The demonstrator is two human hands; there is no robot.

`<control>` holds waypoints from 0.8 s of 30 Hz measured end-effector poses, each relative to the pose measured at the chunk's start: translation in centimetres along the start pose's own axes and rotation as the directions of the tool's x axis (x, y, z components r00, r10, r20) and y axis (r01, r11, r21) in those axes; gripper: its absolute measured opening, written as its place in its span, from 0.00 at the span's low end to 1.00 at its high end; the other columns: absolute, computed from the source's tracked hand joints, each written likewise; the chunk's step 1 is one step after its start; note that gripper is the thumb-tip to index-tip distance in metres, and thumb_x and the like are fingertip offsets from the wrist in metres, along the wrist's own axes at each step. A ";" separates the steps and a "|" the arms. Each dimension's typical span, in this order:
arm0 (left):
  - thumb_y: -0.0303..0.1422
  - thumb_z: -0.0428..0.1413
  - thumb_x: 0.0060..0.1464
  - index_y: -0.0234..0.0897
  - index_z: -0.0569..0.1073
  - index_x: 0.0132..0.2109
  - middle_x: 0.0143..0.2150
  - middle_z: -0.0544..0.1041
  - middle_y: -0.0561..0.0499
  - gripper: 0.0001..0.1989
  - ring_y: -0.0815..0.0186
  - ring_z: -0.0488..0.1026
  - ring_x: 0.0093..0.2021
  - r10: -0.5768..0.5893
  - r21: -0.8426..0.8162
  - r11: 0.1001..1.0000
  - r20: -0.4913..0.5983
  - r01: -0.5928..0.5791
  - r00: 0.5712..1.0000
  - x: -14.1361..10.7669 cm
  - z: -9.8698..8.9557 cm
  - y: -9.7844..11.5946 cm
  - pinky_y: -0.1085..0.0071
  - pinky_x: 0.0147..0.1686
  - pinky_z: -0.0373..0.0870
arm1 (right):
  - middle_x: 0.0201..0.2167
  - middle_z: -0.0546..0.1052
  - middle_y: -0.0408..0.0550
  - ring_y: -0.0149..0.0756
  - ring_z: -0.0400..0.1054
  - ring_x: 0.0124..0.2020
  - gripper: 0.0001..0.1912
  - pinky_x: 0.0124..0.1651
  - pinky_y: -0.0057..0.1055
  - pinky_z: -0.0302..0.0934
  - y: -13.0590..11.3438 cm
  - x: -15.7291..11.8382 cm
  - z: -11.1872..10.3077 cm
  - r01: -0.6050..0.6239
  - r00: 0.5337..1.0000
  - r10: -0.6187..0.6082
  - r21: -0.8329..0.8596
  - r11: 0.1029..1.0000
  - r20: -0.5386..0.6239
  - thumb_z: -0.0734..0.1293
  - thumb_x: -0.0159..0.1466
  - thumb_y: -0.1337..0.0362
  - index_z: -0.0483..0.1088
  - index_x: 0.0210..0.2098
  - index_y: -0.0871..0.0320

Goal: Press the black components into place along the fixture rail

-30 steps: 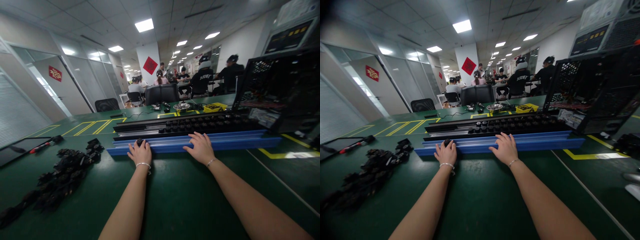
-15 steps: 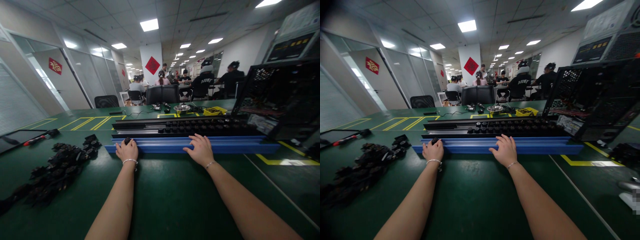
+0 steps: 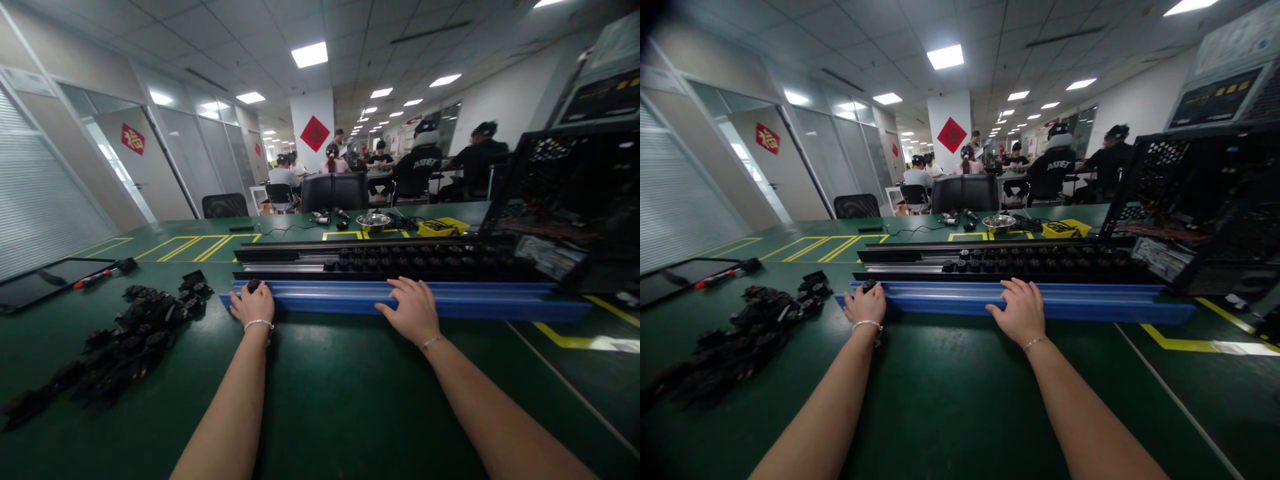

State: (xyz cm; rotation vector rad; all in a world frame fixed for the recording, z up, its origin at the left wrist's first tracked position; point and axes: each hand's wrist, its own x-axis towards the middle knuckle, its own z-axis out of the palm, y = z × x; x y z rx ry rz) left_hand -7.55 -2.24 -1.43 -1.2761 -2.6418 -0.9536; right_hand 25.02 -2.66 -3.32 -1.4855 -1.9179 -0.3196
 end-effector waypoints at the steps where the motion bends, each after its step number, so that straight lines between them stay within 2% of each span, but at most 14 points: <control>1: 0.44 0.37 0.57 0.44 0.74 0.49 0.60 0.62 0.47 0.25 0.44 0.45 0.63 0.003 0.007 1.000 0.011 -0.003 1.000 0.3 -0.2 -0.2 0.47 0.57 0.48 | 0.47 0.73 0.48 0.43 0.58 0.54 0.15 0.58 0.48 0.43 0.0 0.0 0.0 -0.003 1.000 0.003 0.002 1.000 -0.001 0.64 0.53 0.50 0.66 0.23 0.55; 5: 0.45 0.37 0.56 0.45 0.73 0.49 0.60 0.61 0.46 0.25 0.44 0.45 0.63 0.017 0.067 0.998 0.058 -0.021 0.998 1.8 -1.4 -1.9 0.46 0.56 0.48 | 0.47 0.73 0.48 0.44 0.58 0.53 0.14 0.58 0.48 0.43 0.0 0.0 -0.1 -0.002 1.000 0.002 0.011 1.000 -0.004 0.64 0.53 0.50 0.67 0.23 0.55; 10: 0.44 0.38 0.55 0.49 0.69 0.53 0.60 0.61 0.45 0.24 0.47 0.43 0.64 0.137 0.215 0.965 0.078 -0.151 0.988 4.1 -2.8 -4.6 0.47 0.57 0.45 | 0.47 0.72 0.49 0.44 0.59 0.53 0.14 0.57 0.47 0.45 0.0 0.0 -0.2 0.009 1.000 -0.009 0.010 1.000 0.003 0.65 0.52 0.51 0.67 0.24 0.56; 12: 0.45 0.37 0.55 0.50 0.70 0.53 0.60 0.62 0.45 0.25 0.48 0.43 0.64 0.117 0.243 0.960 0.095 -0.137 0.989 5.1 -3.2 -5.3 0.47 0.57 0.46 | 0.47 0.72 0.49 0.44 0.59 0.53 0.14 0.57 0.47 0.45 0.0 0.0 -0.1 0.010 1.000 -0.010 0.008 1.000 0.003 0.66 0.52 0.51 0.67 0.24 0.56; 15: 0.47 0.36 0.55 0.46 0.71 0.52 0.60 0.61 0.42 0.27 0.46 0.44 0.64 0.055 0.265 0.961 0.111 -0.083 0.992 6.5 -3.8 -6.3 0.48 0.56 0.48 | 0.47 0.72 0.49 0.44 0.60 0.52 0.14 0.56 0.46 0.45 0.0 0.0 -0.1 0.014 1.000 -0.014 0.018 1.000 -0.001 0.66 0.52 0.51 0.67 0.24 0.56; 19: 0.48 0.35 0.54 0.44 0.67 0.55 0.62 0.57 0.41 0.29 0.44 0.45 0.63 0.012 0.312 0.949 0.084 -0.038 0.996 8.0 -4.9 -8.4 0.47 0.53 0.51 | 0.47 0.72 0.49 0.44 0.60 0.52 0.13 0.56 0.46 0.46 0.0 0.0 -0.2 0.005 1.000 -0.004 0.046 0.999 -0.004 0.67 0.51 0.52 0.67 0.24 0.56; 24: 0.48 0.43 0.49 0.39 0.67 0.53 0.65 0.51 0.40 0.28 0.41 0.40 0.64 -0.172 0.385 0.902 -0.102 0.198 0.980 9.6 -5.9 -11.8 0.44 0.49 0.55 | 0.45 0.73 0.49 0.44 0.61 0.50 0.11 0.55 0.45 0.47 -0.4 0.0 -0.5 -0.023 0.999 0.025 0.107 0.994 -0.023 0.68 0.51 0.55 0.67 0.28 0.55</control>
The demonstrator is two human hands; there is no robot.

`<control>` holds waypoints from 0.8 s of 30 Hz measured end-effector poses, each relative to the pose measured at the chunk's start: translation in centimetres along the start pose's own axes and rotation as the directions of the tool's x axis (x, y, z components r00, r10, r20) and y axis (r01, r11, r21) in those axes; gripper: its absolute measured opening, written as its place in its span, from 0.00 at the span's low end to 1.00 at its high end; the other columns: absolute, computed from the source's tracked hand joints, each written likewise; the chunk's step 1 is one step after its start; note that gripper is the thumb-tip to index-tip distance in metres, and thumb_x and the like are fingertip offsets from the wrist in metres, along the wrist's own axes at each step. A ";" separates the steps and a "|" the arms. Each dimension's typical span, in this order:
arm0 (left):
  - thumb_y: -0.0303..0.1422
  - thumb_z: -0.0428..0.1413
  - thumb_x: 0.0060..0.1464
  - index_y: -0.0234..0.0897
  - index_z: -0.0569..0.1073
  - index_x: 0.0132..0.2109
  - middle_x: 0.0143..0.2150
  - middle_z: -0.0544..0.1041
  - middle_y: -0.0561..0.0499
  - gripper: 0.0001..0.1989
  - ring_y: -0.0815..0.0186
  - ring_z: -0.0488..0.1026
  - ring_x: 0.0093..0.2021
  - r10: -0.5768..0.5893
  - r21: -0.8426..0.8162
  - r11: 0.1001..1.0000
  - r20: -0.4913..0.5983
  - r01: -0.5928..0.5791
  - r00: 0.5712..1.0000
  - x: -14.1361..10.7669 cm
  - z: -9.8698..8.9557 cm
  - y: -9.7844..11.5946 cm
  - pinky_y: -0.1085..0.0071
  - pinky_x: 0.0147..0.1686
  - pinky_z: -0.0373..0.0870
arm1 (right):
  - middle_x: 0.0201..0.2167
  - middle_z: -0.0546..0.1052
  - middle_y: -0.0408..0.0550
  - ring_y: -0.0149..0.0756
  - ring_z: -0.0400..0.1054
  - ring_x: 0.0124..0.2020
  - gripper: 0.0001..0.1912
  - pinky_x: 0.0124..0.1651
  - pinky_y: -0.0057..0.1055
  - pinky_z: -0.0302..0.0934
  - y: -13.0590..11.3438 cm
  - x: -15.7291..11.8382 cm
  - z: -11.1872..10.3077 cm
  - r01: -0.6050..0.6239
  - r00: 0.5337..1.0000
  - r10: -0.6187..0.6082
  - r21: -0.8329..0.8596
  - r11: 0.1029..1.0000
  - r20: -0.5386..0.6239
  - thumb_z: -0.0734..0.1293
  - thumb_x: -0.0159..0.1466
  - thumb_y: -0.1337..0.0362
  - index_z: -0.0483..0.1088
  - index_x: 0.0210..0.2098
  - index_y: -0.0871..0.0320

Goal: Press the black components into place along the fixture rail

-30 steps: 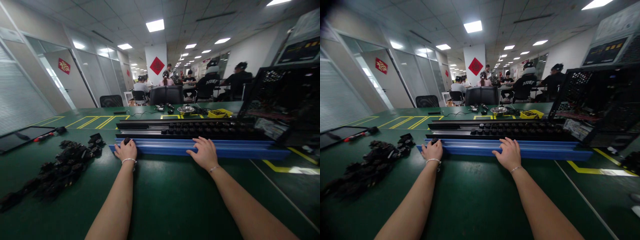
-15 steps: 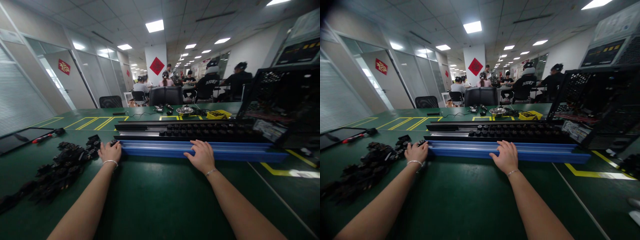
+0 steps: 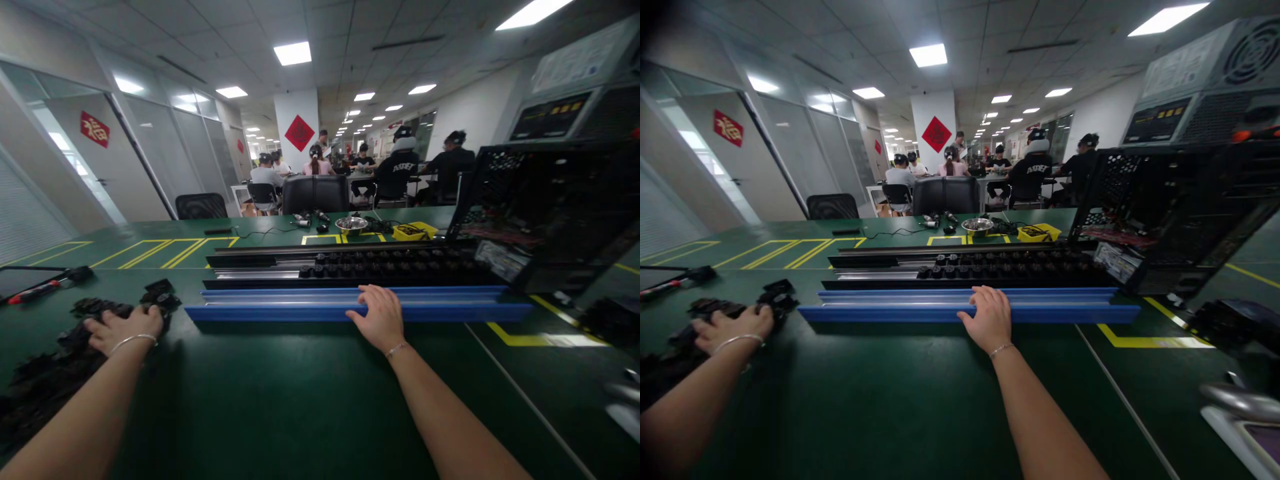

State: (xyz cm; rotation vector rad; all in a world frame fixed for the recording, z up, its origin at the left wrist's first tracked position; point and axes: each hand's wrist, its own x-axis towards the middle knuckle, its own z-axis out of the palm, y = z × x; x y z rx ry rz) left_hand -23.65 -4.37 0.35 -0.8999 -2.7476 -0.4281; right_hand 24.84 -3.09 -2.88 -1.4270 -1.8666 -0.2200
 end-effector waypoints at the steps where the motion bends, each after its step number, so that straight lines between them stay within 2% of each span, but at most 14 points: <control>1: 0.47 0.45 0.49 0.37 0.67 0.53 0.66 0.47 0.39 0.28 0.39 0.38 0.64 -0.046 -0.005 0.999 -0.025 0.046 0.999 0.3 -0.1 -0.1 0.42 0.49 0.55 | 0.45 0.74 0.48 0.43 0.62 0.50 0.11 0.54 0.44 0.47 -0.1 0.0 -0.1 -0.001 1.000 0.001 0.016 1.000 -0.004 0.68 0.51 0.56 0.67 0.29 0.55; 3: 0.47 0.45 0.49 0.32 0.66 0.54 0.67 0.41 0.34 0.30 0.38 0.36 0.64 -0.067 -0.029 0.997 -0.055 0.065 0.996 0.6 -0.8 0.8 0.42 0.50 0.54 | 0.44 0.74 0.47 0.42 0.62 0.49 0.09 0.54 0.44 0.47 -0.2 0.0 -0.1 0.000 1.000 0.000 0.042 0.999 0.001 0.68 0.52 0.57 0.67 0.30 0.54; 4: 0.46 0.44 0.50 0.30 0.65 0.54 0.66 0.42 0.32 0.30 0.37 0.37 0.64 -0.019 -0.036 0.999 -0.043 0.017 0.999 0.5 -1.3 1.9 0.42 0.51 0.54 | 0.44 0.74 0.46 0.42 0.62 0.49 0.08 0.54 0.44 0.47 -0.3 0.0 -0.2 -0.001 1.000 0.001 0.051 0.999 0.000 0.68 0.52 0.58 0.68 0.30 0.54; 5: 0.45 0.43 0.51 0.30 0.66 0.54 0.65 0.46 0.33 0.29 0.38 0.41 0.63 0.064 -0.043 0.997 -0.050 -0.066 0.997 0.3 -1.9 3.3 0.43 0.51 0.54 | 0.44 0.74 0.46 0.42 0.62 0.49 0.08 0.54 0.43 0.47 -0.3 0.0 -0.2 -0.002 1.000 0.001 0.058 0.998 0.005 0.68 0.52 0.58 0.68 0.29 0.54; 6: 0.44 0.42 0.52 0.31 0.67 0.53 0.64 0.53 0.34 0.27 0.39 0.45 0.62 0.212 -0.028 0.977 -0.028 -0.213 0.977 0.0 -2.4 5.1 0.44 0.52 0.54 | 0.44 0.74 0.46 0.42 0.62 0.49 0.07 0.54 0.43 0.47 -0.3 0.0 -0.2 -0.004 1.000 0.003 0.065 0.998 0.005 0.68 0.52 0.58 0.68 0.29 0.54; 7: 0.41 0.42 0.53 0.28 0.67 0.53 0.61 0.58 0.33 0.26 0.41 0.51 0.60 0.406 -0.009 0.914 0.036 -0.406 0.913 -0.5 -2.8 7.2 0.46 0.52 0.55 | 0.44 0.74 0.46 0.42 0.62 0.49 0.07 0.54 0.43 0.47 -0.4 0.0 -0.2 -0.006 1.000 0.005 0.070 0.998 0.003 0.68 0.52 0.58 0.68 0.28 0.54; 8: 0.39 0.42 0.53 0.27 0.68 0.52 0.58 0.64 0.35 0.25 0.47 0.57 0.58 0.530 -0.027 0.848 0.085 -0.530 0.844 -1.1 -2.9 9.4 0.52 0.54 0.56 | 0.44 0.74 0.47 0.42 0.62 0.49 0.07 0.53 0.44 0.47 -0.4 0.0 -0.2 -0.007 1.000 0.007 0.076 0.997 0.006 0.68 0.52 0.58 0.68 0.28 0.54; 10: 0.38 0.42 0.54 0.34 0.69 0.51 0.55 0.69 0.45 0.22 0.61 0.63 0.55 0.704 -0.086 0.708 0.158 -0.701 0.692 -2.9 -2.5 13.9 0.68 0.55 0.57 | 0.44 0.74 0.48 0.43 0.62 0.49 0.07 0.54 0.44 0.47 -0.4 0.0 -0.2 -0.015 1.000 0.014 0.082 0.997 0.012 0.67 0.53 0.59 0.69 0.28 0.54; 12: 0.40 0.46 0.53 0.40 0.69 0.52 0.54 0.70 0.52 0.21 0.66 0.65 0.54 0.809 -0.135 0.579 0.223 -0.804 0.545 -5.0 -1.3 18.0 0.75 0.53 0.57 | 0.44 0.74 0.47 0.42 0.61 0.49 0.06 0.54 0.44 0.46 -0.4 0.0 -0.4 -0.021 0.999 0.019 0.083 0.996 0.025 0.67 0.53 0.60 0.69 0.28 0.54; 14: 0.42 0.50 0.49 0.44 0.72 0.49 0.51 0.74 0.53 0.20 0.65 0.69 0.49 0.844 -0.166 0.500 0.312 -0.850 0.436 -6.9 0.2 21.3 0.75 0.48 0.63 | 0.45 0.73 0.46 0.41 0.61 0.50 0.07 0.55 0.42 0.45 -0.5 -0.1 -0.7 -0.014 0.999 0.011 0.082 0.997 0.041 0.66 0.53 0.62 0.69 0.32 0.54; 17: 0.42 0.55 0.43 0.44 0.75 0.45 0.42 0.78 0.50 0.20 0.62 0.74 0.42 0.845 -0.195 0.453 0.406 -0.870 0.348 -8.8 1.6 24.3 0.73 0.40 0.66 | 0.49 0.70 0.47 0.39 0.60 0.50 0.14 0.56 0.40 0.45 -0.6 -0.1 -1.0 0.018 0.998 -0.024 0.087 0.996 0.061 0.64 0.54 0.63 0.68 0.41 0.54; 21: 0.40 0.58 0.39 0.46 0.77 0.38 0.36 0.79 0.51 0.15 0.61 0.74 0.39 0.851 -0.216 0.404 0.447 -0.889 0.278 -9.2 1.9 25.8 0.73 0.37 0.66 | 0.46 0.72 0.47 0.39 0.61 0.48 0.14 0.56 0.41 0.44 -0.7 -0.1 -1.0 0.043 0.988 -0.055 0.085 0.995 0.141 0.64 0.56 0.62 0.67 0.42 0.53; 24: 0.41 0.56 0.42 0.46 0.77 0.39 0.37 0.78 0.50 0.15 0.60 0.74 0.39 0.857 -0.206 0.382 0.443 -0.901 0.262 -8.9 1.9 25.8 0.72 0.37 0.66 | 0.45 0.71 0.48 0.40 0.60 0.48 0.15 0.54 0.40 0.46 -1.0 -0.1 -1.0 0.044 0.991 -0.051 0.063 0.997 0.122 0.64 0.56 0.63 0.67 0.43 0.53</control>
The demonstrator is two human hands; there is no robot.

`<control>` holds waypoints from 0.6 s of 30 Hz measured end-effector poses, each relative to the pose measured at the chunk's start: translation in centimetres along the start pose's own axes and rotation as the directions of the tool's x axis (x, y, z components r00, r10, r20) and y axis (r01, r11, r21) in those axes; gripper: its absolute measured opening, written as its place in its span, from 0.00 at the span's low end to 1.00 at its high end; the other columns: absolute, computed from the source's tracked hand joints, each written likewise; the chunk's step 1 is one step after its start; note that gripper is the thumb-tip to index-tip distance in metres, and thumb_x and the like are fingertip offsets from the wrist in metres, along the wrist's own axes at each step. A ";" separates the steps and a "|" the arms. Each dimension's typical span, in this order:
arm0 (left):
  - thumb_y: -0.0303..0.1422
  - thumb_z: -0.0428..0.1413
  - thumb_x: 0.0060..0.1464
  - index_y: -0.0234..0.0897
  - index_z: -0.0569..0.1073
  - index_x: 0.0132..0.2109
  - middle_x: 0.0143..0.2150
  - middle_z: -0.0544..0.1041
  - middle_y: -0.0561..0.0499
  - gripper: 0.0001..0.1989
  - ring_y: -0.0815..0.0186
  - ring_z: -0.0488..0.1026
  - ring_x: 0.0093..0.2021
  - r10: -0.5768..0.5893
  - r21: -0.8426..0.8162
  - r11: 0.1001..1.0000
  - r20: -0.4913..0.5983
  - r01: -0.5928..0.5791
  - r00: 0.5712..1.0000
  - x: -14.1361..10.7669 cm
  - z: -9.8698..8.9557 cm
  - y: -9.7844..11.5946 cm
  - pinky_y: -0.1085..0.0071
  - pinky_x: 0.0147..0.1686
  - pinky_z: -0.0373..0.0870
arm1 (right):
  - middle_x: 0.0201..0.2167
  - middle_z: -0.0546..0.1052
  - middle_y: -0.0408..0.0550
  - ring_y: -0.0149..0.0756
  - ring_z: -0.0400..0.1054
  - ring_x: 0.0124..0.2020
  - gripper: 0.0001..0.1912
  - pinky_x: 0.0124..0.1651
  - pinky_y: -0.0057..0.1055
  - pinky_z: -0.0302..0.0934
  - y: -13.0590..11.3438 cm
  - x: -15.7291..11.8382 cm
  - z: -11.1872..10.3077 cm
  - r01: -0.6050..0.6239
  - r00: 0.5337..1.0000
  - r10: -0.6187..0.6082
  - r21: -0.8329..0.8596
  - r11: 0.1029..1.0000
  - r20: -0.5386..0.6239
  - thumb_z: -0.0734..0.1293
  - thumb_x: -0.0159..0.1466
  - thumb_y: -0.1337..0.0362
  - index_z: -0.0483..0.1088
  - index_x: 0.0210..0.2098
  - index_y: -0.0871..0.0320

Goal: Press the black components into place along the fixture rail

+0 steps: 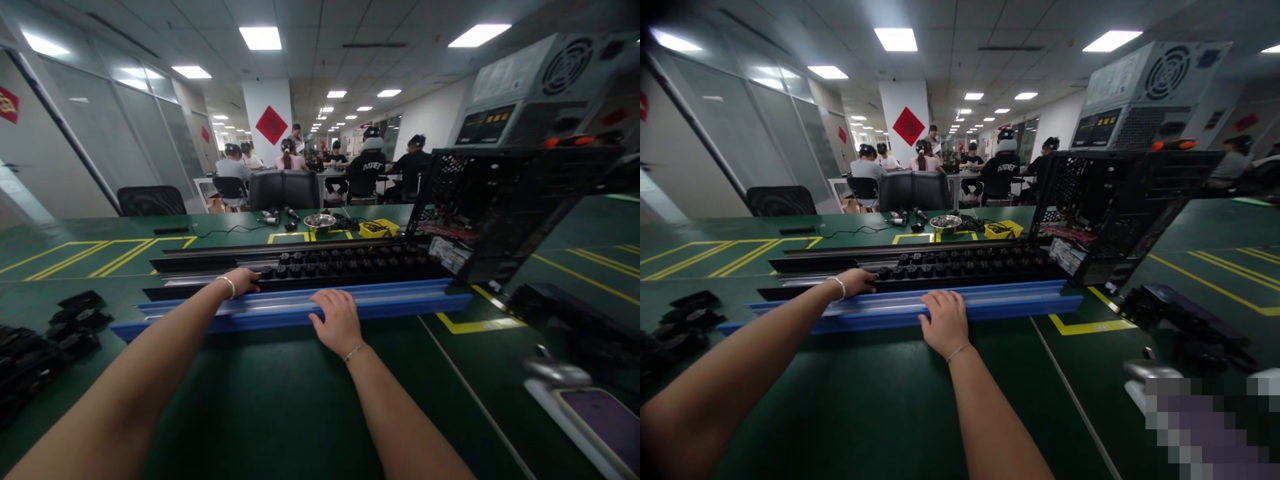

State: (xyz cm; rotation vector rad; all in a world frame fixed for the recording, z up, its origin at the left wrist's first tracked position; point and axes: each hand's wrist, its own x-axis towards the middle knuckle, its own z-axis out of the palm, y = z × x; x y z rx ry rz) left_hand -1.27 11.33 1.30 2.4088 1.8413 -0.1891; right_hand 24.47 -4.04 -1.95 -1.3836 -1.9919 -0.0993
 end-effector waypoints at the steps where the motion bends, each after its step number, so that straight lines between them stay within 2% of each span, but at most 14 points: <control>1: 0.42 0.55 0.43 0.46 0.76 0.41 0.39 0.78 0.49 0.16 0.59 0.74 0.40 -0.001 0.009 1.000 -0.006 0.001 1.000 0.0 0.0 -0.1 0.71 0.37 0.66 | 0.46 0.70 0.49 0.41 0.59 0.48 0.16 0.53 0.40 0.47 -0.1 0.0 0.0 0.000 1.000 -0.001 -0.018 1.000 -0.020 0.65 0.55 0.63 0.66 0.44 0.53; 4: 0.44 0.54 0.44 0.48 0.74 0.46 0.43 0.77 0.49 0.20 0.59 0.73 0.43 -0.015 0.032 0.999 -0.024 0.016 1.000 -0.2 0.1 -0.3 0.71 0.37 0.66 | 0.41 0.69 0.50 0.42 0.59 0.43 0.14 0.47 0.38 0.51 -0.4 0.1 -0.1 -0.014 0.999 0.010 -0.105 0.994 -0.041 0.65 0.55 0.63 0.67 0.42 0.53; 9: 0.45 0.49 0.49 0.45 0.69 0.53 0.51 0.73 0.49 0.23 0.61 0.70 0.49 -0.017 0.047 0.999 -0.122 0.023 0.992 -0.8 -0.5 -0.1 0.72 0.44 0.63 | 0.33 0.71 0.47 0.38 0.62 0.37 0.07 0.38 0.33 0.52 -0.5 0.1 0.1 0.030 0.999 -0.026 -0.136 0.990 0.029 0.62 0.58 0.63 0.67 0.37 0.54; 12: 0.44 0.47 0.51 0.44 0.71 0.49 0.50 0.74 0.49 0.21 0.59 0.69 0.50 -0.007 0.083 0.996 -0.203 0.024 0.979 -1.3 -1.8 0.4 0.70 0.45 0.61 | 0.29 0.73 0.44 0.34 0.64 0.32 0.08 0.34 0.30 0.51 -0.6 0.0 0.0 0.030 0.998 -0.024 -0.104 0.994 0.066 0.58 0.59 0.64 0.67 0.36 0.54; 15: 0.43 0.48 0.51 0.44 0.73 0.43 0.45 0.76 0.49 0.16 0.59 0.71 0.47 0.024 0.174 0.984 -0.307 0.032 0.952 -2.0 -3.5 1.1 0.67 0.45 0.61 | 0.25 0.73 0.41 0.32 0.65 0.26 0.10 0.30 0.29 0.50 -0.9 -0.3 -0.4 0.050 0.989 -0.045 -0.037 0.998 0.140 0.59 0.58 0.60 0.67 0.37 0.54; 18: 0.41 0.48 0.52 0.43 0.73 0.42 0.44 0.77 0.49 0.15 0.58 0.70 0.47 0.071 0.233 0.972 -0.391 0.024 0.918 -3.0 -5.3 2.0 0.65 0.45 0.59 | 0.23 0.74 0.39 0.31 0.65 0.24 0.08 0.27 0.28 0.49 -0.9 -0.3 -0.6 0.053 0.979 -0.047 -0.024 0.998 0.201 0.60 0.56 0.60 0.68 0.33 0.53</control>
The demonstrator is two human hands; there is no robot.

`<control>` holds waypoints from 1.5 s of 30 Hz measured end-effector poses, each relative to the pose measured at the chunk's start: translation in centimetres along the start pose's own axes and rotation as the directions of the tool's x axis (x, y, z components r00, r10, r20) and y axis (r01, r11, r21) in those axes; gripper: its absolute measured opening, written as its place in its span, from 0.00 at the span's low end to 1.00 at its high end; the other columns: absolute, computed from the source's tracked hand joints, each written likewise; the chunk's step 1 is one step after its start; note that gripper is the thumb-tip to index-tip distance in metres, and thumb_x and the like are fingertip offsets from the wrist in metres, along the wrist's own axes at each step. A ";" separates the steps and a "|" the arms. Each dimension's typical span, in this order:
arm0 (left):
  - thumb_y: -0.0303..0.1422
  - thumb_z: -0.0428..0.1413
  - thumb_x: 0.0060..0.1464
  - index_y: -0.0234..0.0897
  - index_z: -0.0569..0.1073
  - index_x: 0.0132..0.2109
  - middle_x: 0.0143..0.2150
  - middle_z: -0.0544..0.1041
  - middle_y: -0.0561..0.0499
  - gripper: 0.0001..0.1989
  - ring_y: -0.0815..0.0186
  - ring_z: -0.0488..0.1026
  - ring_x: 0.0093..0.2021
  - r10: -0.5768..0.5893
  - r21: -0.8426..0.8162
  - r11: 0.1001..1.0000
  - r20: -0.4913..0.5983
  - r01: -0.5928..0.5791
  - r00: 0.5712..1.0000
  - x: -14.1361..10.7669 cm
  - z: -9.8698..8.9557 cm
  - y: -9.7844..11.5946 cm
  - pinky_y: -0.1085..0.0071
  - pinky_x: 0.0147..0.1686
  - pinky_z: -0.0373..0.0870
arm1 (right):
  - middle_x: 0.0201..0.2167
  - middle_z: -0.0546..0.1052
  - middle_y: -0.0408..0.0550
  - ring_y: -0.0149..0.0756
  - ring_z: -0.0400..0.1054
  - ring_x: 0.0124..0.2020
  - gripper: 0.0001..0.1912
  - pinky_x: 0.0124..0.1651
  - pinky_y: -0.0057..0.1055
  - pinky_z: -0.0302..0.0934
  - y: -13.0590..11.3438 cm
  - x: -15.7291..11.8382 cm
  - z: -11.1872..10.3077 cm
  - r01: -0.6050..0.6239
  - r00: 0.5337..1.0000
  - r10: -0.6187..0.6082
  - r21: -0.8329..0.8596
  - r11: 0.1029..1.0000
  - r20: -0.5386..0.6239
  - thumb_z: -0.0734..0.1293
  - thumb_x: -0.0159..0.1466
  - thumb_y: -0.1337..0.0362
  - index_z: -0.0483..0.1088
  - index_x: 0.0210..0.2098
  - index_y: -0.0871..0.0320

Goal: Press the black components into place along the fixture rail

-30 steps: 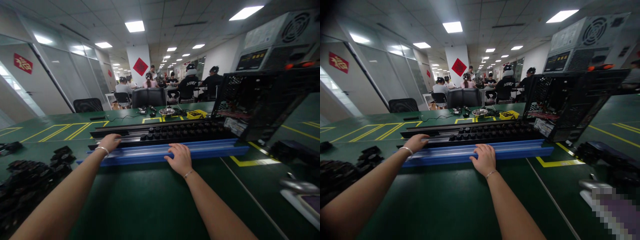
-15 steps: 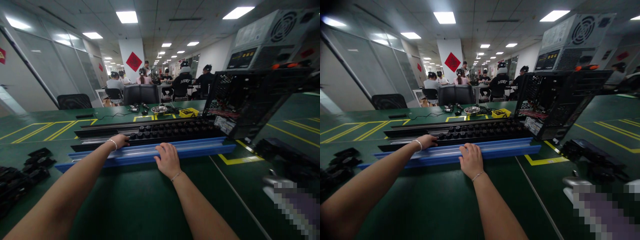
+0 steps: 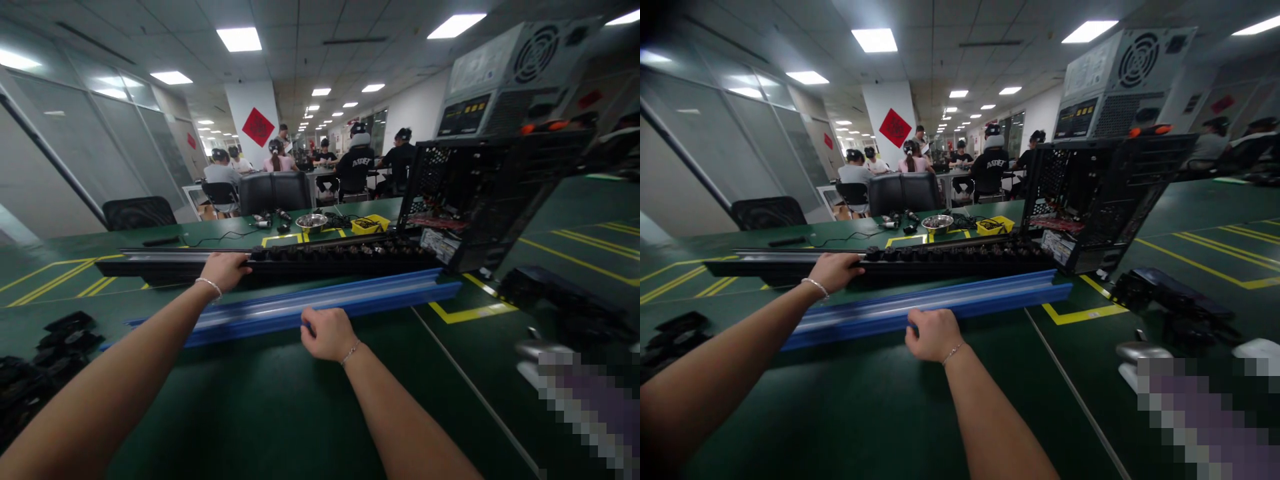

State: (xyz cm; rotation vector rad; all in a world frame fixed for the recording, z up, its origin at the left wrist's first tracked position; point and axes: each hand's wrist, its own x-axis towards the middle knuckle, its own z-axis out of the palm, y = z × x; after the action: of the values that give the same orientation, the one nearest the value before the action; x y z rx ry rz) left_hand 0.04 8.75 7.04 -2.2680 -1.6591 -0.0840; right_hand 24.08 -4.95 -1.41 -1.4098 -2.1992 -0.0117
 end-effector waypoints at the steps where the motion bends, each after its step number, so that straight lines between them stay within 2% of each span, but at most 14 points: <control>1: 0.41 0.48 0.52 0.43 0.72 0.42 0.44 0.77 0.49 0.14 0.59 0.70 0.47 0.003 0.008 1.000 -0.021 -0.003 1.000 -0.2 -0.7 0.2 0.65 0.46 0.58 | 0.24 0.74 0.40 0.31 0.66 0.24 0.07 0.27 0.28 0.49 0.1 0.0 0.0 -0.024 1.000 0.024 -0.011 1.000 0.008 0.59 0.56 0.61 0.68 0.31 0.53; 8: 0.42 0.48 0.53 0.43 0.71 0.39 0.42 0.77 0.52 0.12 0.60 0.69 0.48 -0.055 0.057 0.996 -0.139 0.063 0.989 -3.6 -4.7 1.1 0.63 0.50 0.53 | 0.29 0.76 0.42 0.33 0.68 0.30 0.10 0.31 0.29 0.53 0.8 0.6 0.3 -0.217 0.976 0.218 -0.034 0.976 0.019 0.57 0.59 0.63 0.69 0.34 0.51; 16: 0.41 0.48 0.52 0.42 0.71 0.36 0.42 0.76 0.52 0.11 0.57 0.69 0.46 -0.173 0.045 0.982 -0.167 0.182 0.971 -7.4 -6.5 -1.4 0.60 0.49 0.54 | 0.41 0.72 0.49 0.39 0.63 0.45 0.14 0.47 0.38 0.54 1.6 0.6 0.9 -0.183 0.982 0.184 0.022 0.983 -0.032 0.61 0.58 0.62 0.66 0.44 0.54; 19: 0.41 0.48 0.53 0.44 0.71 0.40 0.43 0.76 0.53 0.11 0.58 0.69 0.47 -0.212 0.032 0.976 -0.109 0.217 0.971 -9.6 -6.1 -1.9 0.61 0.49 0.56 | 0.49 0.69 0.52 0.41 0.59 0.52 0.19 0.54 0.42 0.50 2.2 0.6 1.5 -0.234 0.968 0.235 0.026 0.972 -0.084 0.60 0.58 0.62 0.64 0.49 0.56; 22: 0.40 0.48 0.52 0.46 0.70 0.42 0.45 0.76 0.54 0.11 0.59 0.69 0.48 -0.257 0.005 0.966 -0.041 0.257 0.966 -11.7 -4.9 -1.6 0.62 0.51 0.56 | 0.59 0.59 0.54 0.45 0.48 0.60 0.27 0.59 0.49 0.42 2.9 0.5 2.0 -0.277 0.961 0.278 0.034 0.960 -0.015 0.59 0.60 0.58 0.57 0.57 0.57; 26: 0.39 0.49 0.51 0.45 0.72 0.39 0.43 0.77 0.53 0.10 0.60 0.70 0.46 -0.236 -0.055 0.970 0.013 0.236 0.972 -13.5 -2.9 -0.3 0.62 0.50 0.56 | 0.55 0.65 0.56 0.46 0.53 0.59 0.24 0.60 0.51 0.41 2.8 0.5 2.0 -0.258 0.963 0.255 0.026 0.966 0.091 0.59 0.59 0.57 0.63 0.54 0.59; 28: 0.39 0.50 0.50 0.45 0.72 0.38 0.42 0.77 0.52 0.09 0.59 0.71 0.45 -0.213 -0.082 0.973 0.026 0.214 0.977 -13.8 -2.0 0.5 0.62 0.50 0.57 | 0.51 0.69 0.56 0.44 0.58 0.55 0.22 0.59 0.46 0.46 1.9 0.5 1.8 -0.188 0.973 0.174 0.088 0.978 0.149 0.60 0.59 0.58 0.67 0.50 0.60; 30: 0.39 0.50 0.51 0.44 0.72 0.37 0.42 0.77 0.52 0.09 0.59 0.71 0.44 -0.197 -0.092 0.976 0.033 0.199 0.980 -13.7 -1.4 1.2 0.62 0.49 0.57 | 0.53 0.69 0.53 0.41 0.59 0.56 0.21 0.58 0.41 0.50 0.8 0.5 1.7 -0.022 0.969 -0.041 0.251 0.968 0.244 0.62 0.57 0.60 0.69 0.49 0.58; 33: 0.39 0.50 0.51 0.44 0.72 0.39 0.43 0.77 0.51 0.10 0.60 0.71 0.45 -0.172 -0.091 0.980 0.035 0.175 0.984 -13.3 -0.5 2.0 0.61 0.50 0.56 | 0.49 0.72 0.44 0.35 0.60 0.55 0.16 0.59 0.35 0.51 -0.4 0.6 1.5 0.000 0.915 -0.233 0.579 0.815 0.328 0.62 0.55 0.66 0.73 0.41 0.53; 36: 0.38 0.50 0.52 0.44 0.72 0.42 0.45 0.77 0.50 0.11 0.60 0.70 0.48 -0.150 -0.117 0.981 0.034 0.153 0.988 -12.8 0.5 2.7 0.61 0.51 0.54 | 0.40 0.77 0.48 0.38 0.68 0.46 0.14 0.54 0.37 0.57 0.0 0.6 0.9 -0.307 0.839 -0.299 0.849 0.430 0.454 0.63 0.54 0.60 0.75 0.35 0.59; 38: 0.38 0.50 0.52 0.44 0.72 0.43 0.45 0.77 0.50 0.12 0.60 0.70 0.48 -0.145 -0.163 0.975 0.045 0.150 0.988 -12.7 1.2 3.2 0.61 0.51 0.53 | 0.39 0.77 0.54 0.41 0.70 0.44 0.18 0.52 0.40 0.58 0.7 0.5 0.2 -0.460 0.777 -0.410 0.875 0.150 0.479 0.62 0.54 0.57 0.75 0.36 0.63; 39: 0.37 0.51 0.52 0.44 0.72 0.42 0.45 0.77 0.50 0.11 0.60 0.70 0.48 -0.142 -0.188 0.971 0.052 0.149 0.988 -12.7 1.6 3.5 0.61 0.51 0.53 | 0.40 0.76 0.56 0.42 0.70 0.44 0.19 0.53 0.42 0.57 1.0 0.4 -0.1 -0.513 0.738 -0.472 0.855 0.074 0.483 0.63 0.54 0.57 0.74 0.37 0.65; 42: 0.36 0.51 0.51 0.43 0.72 0.40 0.44 0.77 0.50 0.10 0.61 0.71 0.47 -0.122 -0.245 0.960 0.062 0.134 0.991 -12.7 2.5 4.7 0.61 0.50 0.53 | 0.42 0.75 0.57 0.44 0.69 0.46 0.20 0.55 0.44 0.54 1.4 0.1 -0.8 -0.591 0.703 -0.519 0.805 -0.047 0.486 0.65 0.52 0.58 0.73 0.40 0.64; 45: 0.35 0.51 0.51 0.42 0.72 0.38 0.42 0.78 0.51 0.08 0.61 0.71 0.45 -0.081 -0.278 0.956 0.063 0.096 0.995 -12.8 3.0 5.9 0.61 0.49 0.54 | 0.44 0.75 0.57 0.46 0.68 0.47 0.22 0.57 0.46 0.51 1.6 -0.1 -0.7 -0.591 0.735 -0.501 0.794 -0.142 0.457 0.67 0.49 0.56 0.72 0.41 0.63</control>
State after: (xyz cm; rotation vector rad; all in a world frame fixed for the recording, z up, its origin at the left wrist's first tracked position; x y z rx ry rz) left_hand 1.00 -3.67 -0.22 -2.4135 -1.8796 -0.3044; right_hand 25.75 -4.53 -1.23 -0.3334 -1.4216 2.2150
